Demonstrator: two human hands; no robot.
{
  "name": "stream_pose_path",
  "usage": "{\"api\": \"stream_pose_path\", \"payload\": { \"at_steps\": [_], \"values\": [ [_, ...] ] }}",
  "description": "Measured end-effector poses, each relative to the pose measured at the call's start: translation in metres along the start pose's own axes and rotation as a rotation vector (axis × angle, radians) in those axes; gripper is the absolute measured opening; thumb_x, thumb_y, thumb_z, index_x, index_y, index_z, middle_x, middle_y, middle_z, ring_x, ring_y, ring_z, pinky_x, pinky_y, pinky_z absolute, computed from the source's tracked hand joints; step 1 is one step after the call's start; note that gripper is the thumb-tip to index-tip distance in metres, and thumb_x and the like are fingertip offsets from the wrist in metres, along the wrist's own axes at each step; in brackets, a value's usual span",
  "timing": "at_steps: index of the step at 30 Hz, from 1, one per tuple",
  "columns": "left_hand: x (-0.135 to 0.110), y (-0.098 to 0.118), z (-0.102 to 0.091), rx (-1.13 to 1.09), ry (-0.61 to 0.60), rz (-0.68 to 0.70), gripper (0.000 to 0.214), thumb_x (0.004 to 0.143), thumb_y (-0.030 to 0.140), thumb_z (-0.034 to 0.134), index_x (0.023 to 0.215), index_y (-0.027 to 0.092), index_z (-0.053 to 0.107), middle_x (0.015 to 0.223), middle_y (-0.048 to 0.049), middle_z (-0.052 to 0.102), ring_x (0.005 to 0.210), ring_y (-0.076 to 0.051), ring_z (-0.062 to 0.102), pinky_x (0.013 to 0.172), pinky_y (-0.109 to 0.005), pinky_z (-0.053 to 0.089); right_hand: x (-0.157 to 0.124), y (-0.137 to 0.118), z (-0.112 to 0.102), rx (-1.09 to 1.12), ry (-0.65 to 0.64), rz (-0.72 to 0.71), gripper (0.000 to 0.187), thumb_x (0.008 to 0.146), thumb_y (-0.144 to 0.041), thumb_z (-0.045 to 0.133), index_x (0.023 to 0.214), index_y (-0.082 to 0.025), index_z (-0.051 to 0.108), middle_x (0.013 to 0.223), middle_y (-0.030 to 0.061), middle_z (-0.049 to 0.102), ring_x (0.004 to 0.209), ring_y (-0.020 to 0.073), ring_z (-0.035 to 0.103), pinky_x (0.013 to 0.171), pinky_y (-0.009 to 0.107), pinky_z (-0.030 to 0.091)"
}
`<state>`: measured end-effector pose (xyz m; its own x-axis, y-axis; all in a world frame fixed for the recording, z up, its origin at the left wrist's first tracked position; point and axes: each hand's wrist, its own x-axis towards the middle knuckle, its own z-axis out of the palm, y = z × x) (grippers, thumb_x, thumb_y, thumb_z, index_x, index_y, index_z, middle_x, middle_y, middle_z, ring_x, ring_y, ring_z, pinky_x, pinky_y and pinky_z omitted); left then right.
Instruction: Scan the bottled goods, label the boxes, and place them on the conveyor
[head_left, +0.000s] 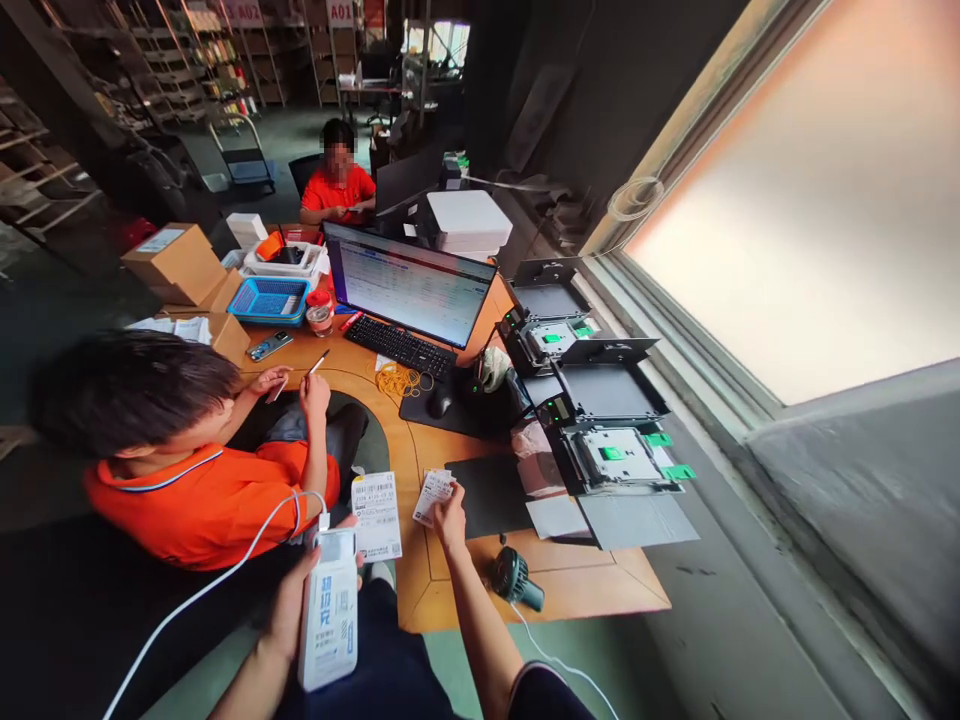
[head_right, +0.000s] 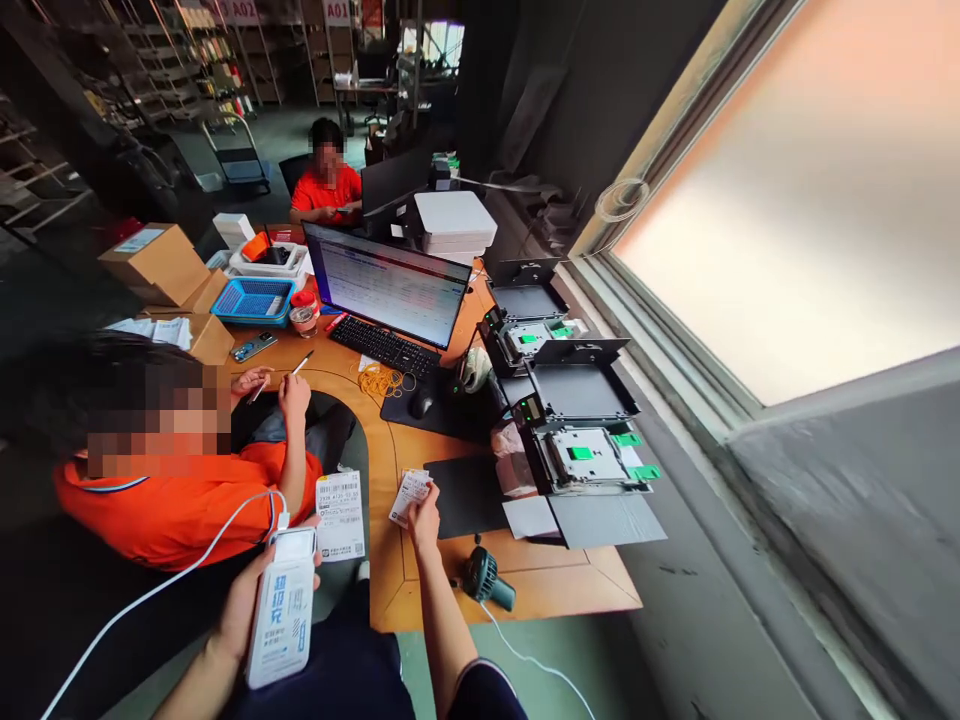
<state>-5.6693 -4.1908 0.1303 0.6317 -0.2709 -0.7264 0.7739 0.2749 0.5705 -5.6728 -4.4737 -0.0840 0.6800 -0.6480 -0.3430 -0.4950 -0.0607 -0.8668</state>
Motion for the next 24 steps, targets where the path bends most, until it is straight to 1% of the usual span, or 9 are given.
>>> {"api": "stream_pose_path", "payload": {
  "at_steps": [3, 5, 8, 10, 13, 15, 19, 22, 24],
  "values": [
    [0.003, 0.007, 0.011, -0.187, -0.160, -0.103, 0.072, 0.082, 0.057, 0.073, 0.143, 0.020, 0.064, 0.099, -0.0112, 0.076, 0.077, -0.024, 0.071, 0.067, -0.032, 0.052, -0.010, -0.018, 0.001, 0.123, -0.061, -0.012, 0.046, 0.069, -0.044, 0.056, 0.108, -0.020, 0.058, 0.093, 0.0073, 0.070, 0.082, 0.0231, 0.061, 0.078, 0.036, 0.048],
    [0.009, 0.014, 0.021, -0.237, -0.206, -0.124, 0.080, 0.080, 0.057, 0.077, 0.149, 0.020, 0.058, 0.100, -0.0112, 0.076, 0.077, -0.022, 0.072, 0.064, -0.028, 0.051, -0.022, -0.037, 0.000, 0.222, -0.121, -0.018, 0.040, 0.070, -0.051, 0.057, 0.095, -0.021, 0.062, 0.090, 0.0064, 0.069, 0.079, 0.0212, 0.060, 0.072, 0.033, 0.049],
    [0.021, 0.022, 0.036, -0.219, -0.223, -0.122, 0.085, 0.082, 0.056, 0.076, 0.153, 0.018, 0.052, 0.100, -0.0120, 0.076, 0.074, -0.021, 0.072, 0.062, -0.027, 0.052, -0.043, -0.076, -0.008, 0.338, -0.199, -0.022, 0.041, 0.079, -0.058, 0.054, 0.089, -0.020, 0.068, 0.082, 0.0032, 0.068, 0.069, 0.0172, 0.056, 0.063, 0.029, 0.045],
    [0.027, 0.025, 0.045, -0.197, -0.247, -0.122, 0.083, 0.085, 0.055, 0.073, 0.155, 0.017, 0.049, 0.100, -0.0124, 0.077, 0.073, -0.021, 0.072, 0.062, -0.028, 0.052, -0.056, -0.104, -0.016, 0.396, -0.253, -0.046, 0.042, 0.085, -0.059, 0.057, 0.087, -0.019, 0.070, 0.082, 0.0026, 0.069, 0.070, 0.0160, 0.057, 0.063, 0.027, 0.045],
    [0.033, 0.027, 0.055, -0.175, -0.289, -0.135, 0.083, 0.086, 0.054, 0.072, 0.156, 0.017, 0.047, 0.098, -0.0125, 0.077, 0.075, -0.022, 0.072, 0.065, -0.029, 0.054, -0.066, -0.143, -0.027, 0.455, -0.371, -0.107, 0.038, 0.081, -0.056, 0.073, 0.084, -0.018, 0.069, 0.083, 0.0026, 0.071, 0.073, 0.0152, 0.058, 0.068, 0.027, 0.046],
    [0.035, 0.027, 0.059, -0.164, -0.309, -0.121, 0.084, 0.085, 0.054, 0.073, 0.156, 0.017, 0.047, 0.102, -0.0133, 0.077, 0.077, -0.022, 0.072, 0.068, -0.030, 0.055, -0.067, -0.159, -0.030, 0.472, -0.398, -0.129, 0.040, 0.078, -0.056, 0.078, 0.082, -0.018, 0.068, 0.081, 0.0027, 0.071, 0.072, 0.0150, 0.058, 0.068, 0.027, 0.047],
    [0.037, 0.026, 0.059, -0.146, -0.299, -0.095, 0.091, 0.077, 0.056, 0.081, 0.155, 0.020, 0.050, 0.108, -0.0137, 0.077, 0.079, -0.021, 0.071, 0.070, -0.029, 0.054, -0.064, -0.170, -0.029, 0.480, -0.326, -0.152, 0.042, 0.083, -0.060, 0.073, 0.088, -0.018, 0.069, 0.085, 0.0038, 0.072, 0.076, 0.0163, 0.059, 0.070, 0.028, 0.049],
    [0.039, 0.024, 0.055, -0.144, -0.301, -0.159, 0.096, 0.071, 0.058, 0.085, 0.152, 0.019, 0.053, 0.105, -0.0133, 0.077, 0.076, -0.021, 0.070, 0.064, -0.028, 0.052, -0.069, -0.169, -0.023, 0.447, -0.363, -0.162, 0.040, 0.087, -0.058, 0.070, 0.094, -0.019, 0.068, 0.090, 0.0046, 0.073, 0.080, 0.0171, 0.062, 0.074, 0.029, 0.051],
    [0.040, 0.019, 0.050, -0.146, -0.306, -0.164, 0.091, 0.073, 0.057, 0.083, 0.151, 0.018, 0.055, 0.103, -0.0131, 0.077, 0.076, -0.021, 0.070, 0.063, -0.028, 0.051, -0.073, -0.164, -0.019, 0.448, -0.395, -0.176, 0.038, 0.089, -0.057, 0.068, 0.100, -0.020, 0.067, 0.097, 0.0057, 0.073, 0.088, 0.0186, 0.065, 0.080, 0.030, 0.053]
  ]
}}
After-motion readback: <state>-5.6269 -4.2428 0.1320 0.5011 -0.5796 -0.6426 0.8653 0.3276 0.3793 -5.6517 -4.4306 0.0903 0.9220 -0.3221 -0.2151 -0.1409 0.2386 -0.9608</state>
